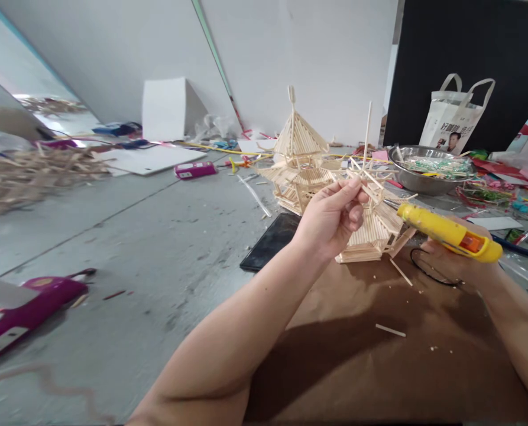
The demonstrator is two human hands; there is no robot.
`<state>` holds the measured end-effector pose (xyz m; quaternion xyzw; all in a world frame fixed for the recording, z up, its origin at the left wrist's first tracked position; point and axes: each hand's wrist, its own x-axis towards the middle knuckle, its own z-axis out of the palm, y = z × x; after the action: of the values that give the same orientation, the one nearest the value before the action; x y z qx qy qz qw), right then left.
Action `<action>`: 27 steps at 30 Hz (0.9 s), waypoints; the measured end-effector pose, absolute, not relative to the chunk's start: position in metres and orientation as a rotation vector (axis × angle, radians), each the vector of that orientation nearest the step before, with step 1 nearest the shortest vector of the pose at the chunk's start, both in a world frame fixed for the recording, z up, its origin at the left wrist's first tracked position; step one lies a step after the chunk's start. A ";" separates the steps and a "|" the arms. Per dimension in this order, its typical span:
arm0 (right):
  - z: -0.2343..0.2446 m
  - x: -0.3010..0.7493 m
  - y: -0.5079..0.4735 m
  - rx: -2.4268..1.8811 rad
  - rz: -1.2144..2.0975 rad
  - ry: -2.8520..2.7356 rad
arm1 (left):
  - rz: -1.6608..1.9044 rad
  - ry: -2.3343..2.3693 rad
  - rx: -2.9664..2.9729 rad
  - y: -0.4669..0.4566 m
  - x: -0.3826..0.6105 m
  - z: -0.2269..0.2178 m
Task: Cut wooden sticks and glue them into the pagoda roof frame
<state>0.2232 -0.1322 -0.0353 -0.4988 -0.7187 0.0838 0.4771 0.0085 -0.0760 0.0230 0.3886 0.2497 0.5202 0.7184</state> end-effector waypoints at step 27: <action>-0.076 0.319 -0.056 -2.504 0.200 -1.236 | 1.426 0.732 1.172 -0.058 0.005 0.011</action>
<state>0.3192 -0.0555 -0.0757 -0.8813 -0.4352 0.0703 0.1703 0.0048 -0.0583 0.0110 0.4945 0.3088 0.6014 0.5462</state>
